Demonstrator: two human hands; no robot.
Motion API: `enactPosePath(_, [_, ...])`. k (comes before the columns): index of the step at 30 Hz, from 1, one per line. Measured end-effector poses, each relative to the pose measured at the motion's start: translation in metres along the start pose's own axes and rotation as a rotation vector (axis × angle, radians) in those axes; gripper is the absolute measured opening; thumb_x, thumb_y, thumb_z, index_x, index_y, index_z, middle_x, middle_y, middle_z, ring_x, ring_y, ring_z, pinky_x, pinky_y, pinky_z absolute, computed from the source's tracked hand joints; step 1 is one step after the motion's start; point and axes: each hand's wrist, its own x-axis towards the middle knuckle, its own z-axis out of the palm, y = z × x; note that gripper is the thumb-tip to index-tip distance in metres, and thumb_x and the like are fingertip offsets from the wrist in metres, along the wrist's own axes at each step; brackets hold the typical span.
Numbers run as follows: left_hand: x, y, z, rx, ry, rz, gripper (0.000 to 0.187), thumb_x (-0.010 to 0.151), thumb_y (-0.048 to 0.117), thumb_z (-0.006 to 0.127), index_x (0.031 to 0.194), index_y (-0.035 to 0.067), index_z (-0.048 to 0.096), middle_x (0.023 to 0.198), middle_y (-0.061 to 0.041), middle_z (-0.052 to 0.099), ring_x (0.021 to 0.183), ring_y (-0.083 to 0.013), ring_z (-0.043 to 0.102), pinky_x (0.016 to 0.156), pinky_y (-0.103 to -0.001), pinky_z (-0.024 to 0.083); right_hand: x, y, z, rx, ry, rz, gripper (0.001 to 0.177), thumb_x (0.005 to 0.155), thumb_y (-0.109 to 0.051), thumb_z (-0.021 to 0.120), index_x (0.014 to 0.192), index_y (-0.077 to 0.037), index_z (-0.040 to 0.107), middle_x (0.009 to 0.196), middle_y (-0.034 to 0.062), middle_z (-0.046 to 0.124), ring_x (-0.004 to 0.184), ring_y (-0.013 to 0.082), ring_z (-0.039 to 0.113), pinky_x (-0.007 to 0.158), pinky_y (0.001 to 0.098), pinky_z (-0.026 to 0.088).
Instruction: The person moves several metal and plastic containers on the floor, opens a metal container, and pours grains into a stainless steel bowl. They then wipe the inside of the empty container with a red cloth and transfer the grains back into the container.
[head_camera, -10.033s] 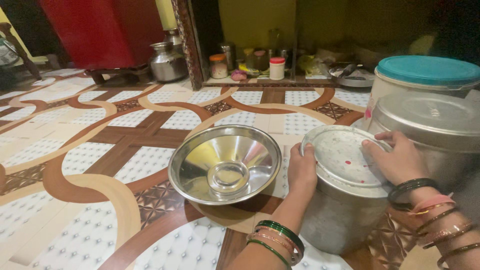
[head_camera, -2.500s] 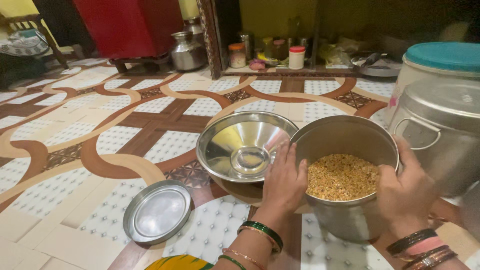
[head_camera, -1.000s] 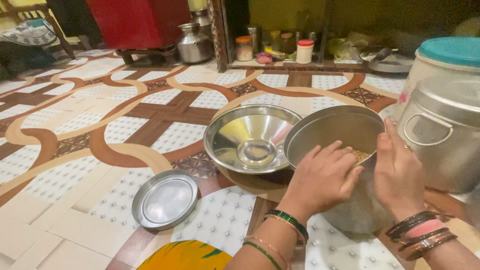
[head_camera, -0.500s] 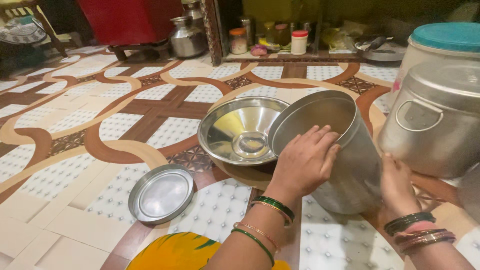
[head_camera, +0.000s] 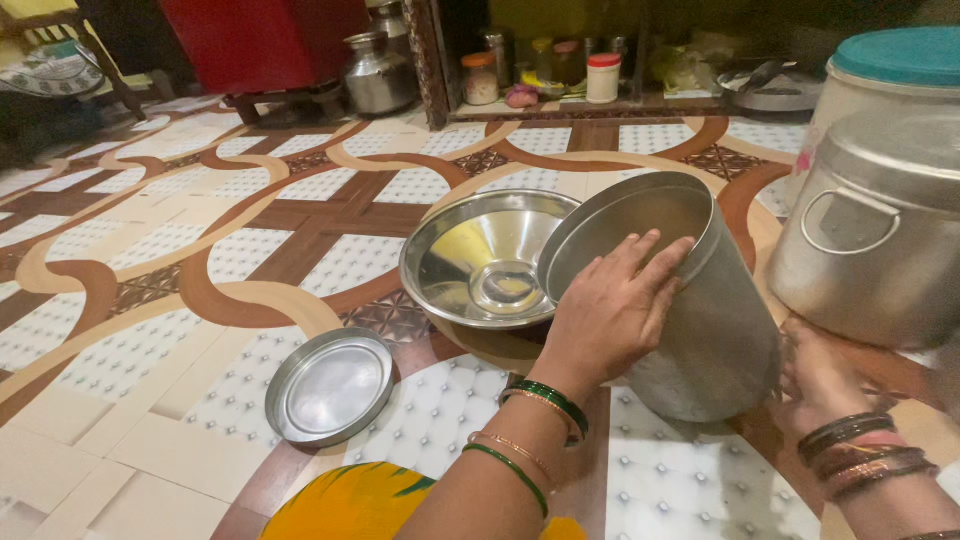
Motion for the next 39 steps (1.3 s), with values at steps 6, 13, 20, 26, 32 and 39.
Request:
enactPosePath(6, [-0.001, -0.004, -0.003, -0.010, 0.032, 0.068, 0.047, 0.105, 0.023, 0.057, 0.152, 0.023, 0.048, 0.151, -0.020, 0.055, 0.139, -0.0369, 0.056, 0.112, -0.047, 0.047, -0.007, 0.000, 0.004, 0.256, -0.118, 0.000, 0.024, 0.110, -0.030, 0.047, 0.121, -0.014, 0.062, 0.118, -0.0006, 0.061, 0.107, 0.0152, 0.059, 0.109, 0.0408, 0.045])
enactPosePath(13, [0.003, 0.005, 0.005, 0.055, 0.059, 0.027, 0.052, 0.098, 0.015, 0.056, 0.149, 0.014, 0.050, 0.149, -0.013, 0.059, 0.143, -0.0322, 0.054, 0.118, -0.054, 0.039, -0.012, -0.001, 0.008, 0.223, -0.108, 0.070, 0.033, 0.109, -0.033, 0.043, 0.131, -0.014, 0.058, 0.129, 0.0026, 0.064, 0.125, 0.0216, 0.056, 0.110, 0.0440, 0.042])
enactPosePath(20, [0.018, 0.043, 0.041, -0.035, 0.095, -0.132, 0.045, 0.088, 0.007, 0.055, 0.132, 0.006, 0.061, 0.137, -0.012, 0.065, 0.141, -0.0263, 0.055, 0.128, -0.059, 0.027, -0.021, 0.012, 0.001, 0.368, -0.035, 0.152, 0.041, 0.108, -0.027, 0.038, 0.146, -0.017, 0.049, 0.146, 0.0067, 0.055, 0.134, 0.0251, 0.053, 0.113, 0.0557, 0.043])
enactPosePath(26, [0.033, 0.025, 0.048, -0.121, 0.107, -0.256, 0.043, 0.089, 0.006, 0.050, 0.131, 0.003, 0.061, 0.125, -0.016, 0.067, 0.131, -0.0290, 0.057, 0.124, -0.057, 0.023, -0.008, 0.007, -0.004, 0.349, -0.032, 0.120, 0.044, 0.109, -0.028, 0.040, 0.151, -0.015, 0.043, 0.148, 0.0107, 0.051, 0.136, 0.0280, 0.051, 0.113, 0.0575, 0.041])
enactPosePath(32, [0.045, 0.015, 0.043, -0.159, 0.133, -0.394, 0.043, 0.090, 0.004, 0.045, 0.130, 0.001, 0.061, 0.124, -0.016, 0.067, 0.128, -0.0306, 0.056, 0.119, -0.054, 0.024, 0.006, -0.004, -0.018, 0.268, -0.159, 0.041, 0.045, 0.107, -0.029, 0.044, 0.145, -0.005, 0.048, 0.149, 0.0136, 0.049, 0.134, 0.0303, 0.050, 0.110, 0.0543, 0.044])
enactPosePath(39, [0.061, 0.018, 0.035, -0.209, 0.210, -0.427, 0.043, 0.089, 0.006, 0.045, 0.128, 0.002, 0.063, 0.124, -0.016, 0.068, 0.128, -0.0307, 0.056, 0.116, -0.053, 0.025, -0.036, -0.044, -0.024, 0.322, -0.122, 0.016, 0.040, 0.105, -0.031, 0.046, 0.135, -0.006, 0.050, 0.129, 0.0124, 0.060, 0.116, 0.0305, 0.061, 0.098, 0.0612, 0.046])
